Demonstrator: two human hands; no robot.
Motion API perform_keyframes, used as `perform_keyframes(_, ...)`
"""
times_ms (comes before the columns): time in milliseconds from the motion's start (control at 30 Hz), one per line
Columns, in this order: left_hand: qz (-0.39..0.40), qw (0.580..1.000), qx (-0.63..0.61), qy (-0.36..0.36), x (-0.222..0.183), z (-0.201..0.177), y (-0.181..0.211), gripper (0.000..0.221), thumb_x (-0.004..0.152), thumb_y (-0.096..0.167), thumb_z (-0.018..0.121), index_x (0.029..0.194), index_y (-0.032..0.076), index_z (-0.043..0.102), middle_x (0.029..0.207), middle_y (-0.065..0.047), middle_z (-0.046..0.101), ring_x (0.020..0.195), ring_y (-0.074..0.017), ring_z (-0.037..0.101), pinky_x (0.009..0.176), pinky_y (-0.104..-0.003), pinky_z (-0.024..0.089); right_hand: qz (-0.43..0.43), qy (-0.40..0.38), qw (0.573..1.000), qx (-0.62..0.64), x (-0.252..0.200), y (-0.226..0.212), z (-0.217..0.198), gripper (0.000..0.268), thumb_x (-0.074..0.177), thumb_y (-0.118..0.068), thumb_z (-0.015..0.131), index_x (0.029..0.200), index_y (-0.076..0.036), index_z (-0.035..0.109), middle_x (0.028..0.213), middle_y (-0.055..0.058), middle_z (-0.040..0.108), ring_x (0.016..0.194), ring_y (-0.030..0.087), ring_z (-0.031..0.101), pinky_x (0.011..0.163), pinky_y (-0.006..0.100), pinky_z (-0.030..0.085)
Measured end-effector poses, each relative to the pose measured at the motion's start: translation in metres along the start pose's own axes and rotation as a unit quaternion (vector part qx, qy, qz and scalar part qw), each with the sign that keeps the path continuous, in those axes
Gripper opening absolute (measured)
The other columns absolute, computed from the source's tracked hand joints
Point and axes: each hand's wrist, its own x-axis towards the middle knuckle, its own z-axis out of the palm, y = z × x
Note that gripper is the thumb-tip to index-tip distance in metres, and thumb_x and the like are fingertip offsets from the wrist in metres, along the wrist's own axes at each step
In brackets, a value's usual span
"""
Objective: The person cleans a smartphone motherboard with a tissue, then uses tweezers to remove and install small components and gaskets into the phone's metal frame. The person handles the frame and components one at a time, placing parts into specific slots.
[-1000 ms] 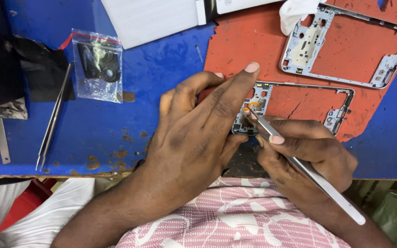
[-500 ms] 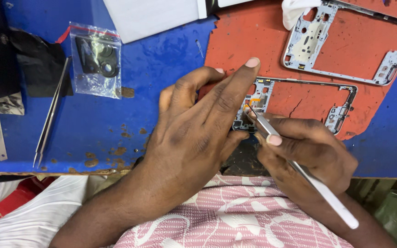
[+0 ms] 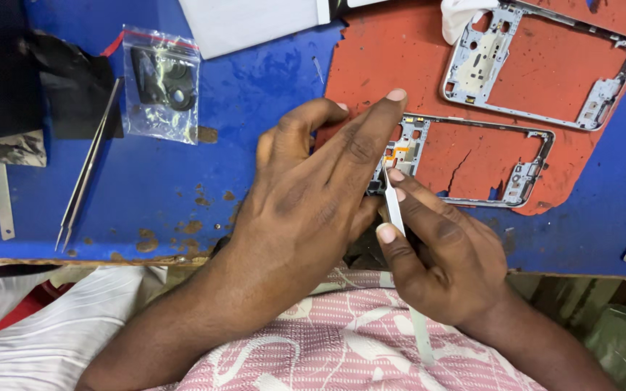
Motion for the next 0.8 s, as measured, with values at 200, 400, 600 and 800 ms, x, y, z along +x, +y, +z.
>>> perform_keyframes(200, 0.002, 1.0, 0.012, -0.01, -0.003, 0.0, 0.0, 0.09, 0.086, 0.015, 0.082, 0.156, 0.005, 0.027, 0.133, -0.011, 0.062, 0.125, -0.035, 0.048, 0.106, -0.054, 0.038, 0.233, -0.149, 0.961, 0.014, 0.009, -0.005, -0.012, 0.044, 0.088, 0.0, 0.08, 0.129, 0.005, 0.065, 0.078, 0.013, 0.075, 0.064, 0.018, 0.075, 0.062, 0.032, 0.059)
perform_keyframes(400, 0.009, 1.0, 0.008, 0.001, -0.005, 0.001, -0.001, 0.095, 0.084, 0.018, 0.083, 0.156, 0.006, 0.023, 0.132, -0.011, 0.061, 0.126, -0.0357, 0.048, 0.104, -0.055, 0.037, 0.095, 0.097, 0.991, -0.014, 0.004, -0.006, -0.006, 0.036, 0.092, 0.004, 0.083, 0.108, -0.004, 0.052, 0.107, 0.018, 0.072, 0.093, 0.021, 0.076, 0.067, 0.024, 0.063)
perform_keyframes(600, 0.01, 1.0, -0.001, 0.005, -0.004, 0.002, -0.001, 0.093, 0.084, 0.018, 0.083, 0.155, 0.007, 0.025, 0.131, -0.01, 0.062, 0.125, -0.0341, 0.048, 0.104, -0.054, 0.037, 0.043, 0.056, 0.997, 0.033, -0.002, 0.008, -0.008, 0.039, 0.092, 0.002, 0.082, 0.11, -0.004, 0.049, 0.109, 0.018, 0.074, 0.103, 0.024, 0.077, 0.074, 0.025, 0.067)
perform_keyframes(800, 0.005, 1.0, -0.006, 0.001, -0.002, 0.001, 0.0, 0.091, 0.084, 0.017, 0.083, 0.155, 0.006, 0.027, 0.131, -0.01, 0.063, 0.124, -0.0334, 0.048, 0.104, -0.053, 0.037, 0.038, 0.062, 0.997, -0.007, -0.002, 0.01, -0.005, 0.041, 0.095, -0.002, 0.087, 0.112, -0.007, 0.049, 0.112, 0.015, 0.075, 0.091, 0.017, 0.078, 0.068, 0.021, 0.063)
